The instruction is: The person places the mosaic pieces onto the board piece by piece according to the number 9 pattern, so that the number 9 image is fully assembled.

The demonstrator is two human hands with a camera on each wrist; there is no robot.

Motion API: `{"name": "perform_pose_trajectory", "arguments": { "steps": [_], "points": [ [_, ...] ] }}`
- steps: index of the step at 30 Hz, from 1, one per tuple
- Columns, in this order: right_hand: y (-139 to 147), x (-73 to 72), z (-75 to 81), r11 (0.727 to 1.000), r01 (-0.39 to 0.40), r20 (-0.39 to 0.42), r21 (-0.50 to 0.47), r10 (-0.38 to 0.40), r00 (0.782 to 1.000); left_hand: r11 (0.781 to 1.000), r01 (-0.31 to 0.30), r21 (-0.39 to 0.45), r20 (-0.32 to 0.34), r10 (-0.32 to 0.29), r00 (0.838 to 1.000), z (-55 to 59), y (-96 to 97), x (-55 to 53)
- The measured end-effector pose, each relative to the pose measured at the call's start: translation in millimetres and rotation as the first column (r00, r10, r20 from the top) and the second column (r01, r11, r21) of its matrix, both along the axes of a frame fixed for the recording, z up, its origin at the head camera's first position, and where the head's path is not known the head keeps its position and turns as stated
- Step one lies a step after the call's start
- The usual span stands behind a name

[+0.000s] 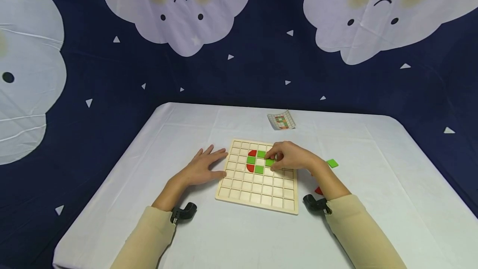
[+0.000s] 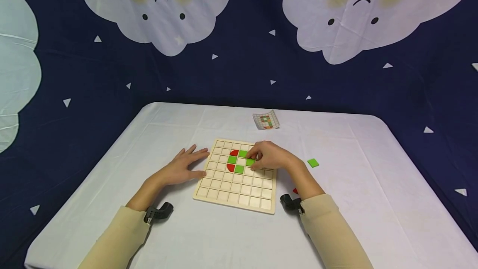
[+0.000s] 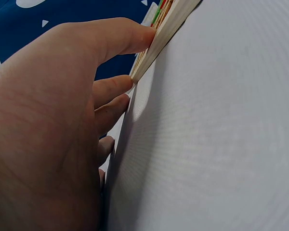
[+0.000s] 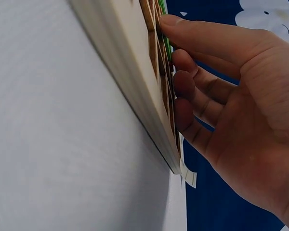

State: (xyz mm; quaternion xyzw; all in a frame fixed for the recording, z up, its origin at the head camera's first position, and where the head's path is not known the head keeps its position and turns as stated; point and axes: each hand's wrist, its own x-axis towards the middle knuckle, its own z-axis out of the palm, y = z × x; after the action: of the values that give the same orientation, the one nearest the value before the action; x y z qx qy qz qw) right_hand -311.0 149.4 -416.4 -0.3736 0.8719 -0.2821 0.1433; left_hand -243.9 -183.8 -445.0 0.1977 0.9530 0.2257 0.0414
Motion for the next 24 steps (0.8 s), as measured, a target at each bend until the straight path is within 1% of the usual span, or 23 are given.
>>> {"name": "perform_pose_trajectory", "arguments": {
  "steps": [9,14,20,24],
  "points": [
    [0.4,0.1,1.8,1.0,0.005,0.008,-0.001,-0.005,1.0,1.0,0.005,0.001,-0.001,-0.005,1.0,1.4,-0.3,0.6],
    [4.6,-0.7,1.6,0.999,0.031,0.031,-0.021,-0.03,0.999,1.0,0.0,0.003,-0.004,0.0,1.0,0.5,0.8,0.8],
    [11.2,-1.2,1.6,0.999,0.021,0.046,-0.049,-0.019,0.999,1.0,-0.005,-0.01,-0.005,0.005,1.0,-2.3,0.8,0.0],
    [16.3,-1.3,4.1,0.998,0.04,0.072,-0.058,-0.036,0.997,1.0,-0.006,-0.003,-0.009,0.006,1.0,-1.9,0.7,0.0]
  ]
}}
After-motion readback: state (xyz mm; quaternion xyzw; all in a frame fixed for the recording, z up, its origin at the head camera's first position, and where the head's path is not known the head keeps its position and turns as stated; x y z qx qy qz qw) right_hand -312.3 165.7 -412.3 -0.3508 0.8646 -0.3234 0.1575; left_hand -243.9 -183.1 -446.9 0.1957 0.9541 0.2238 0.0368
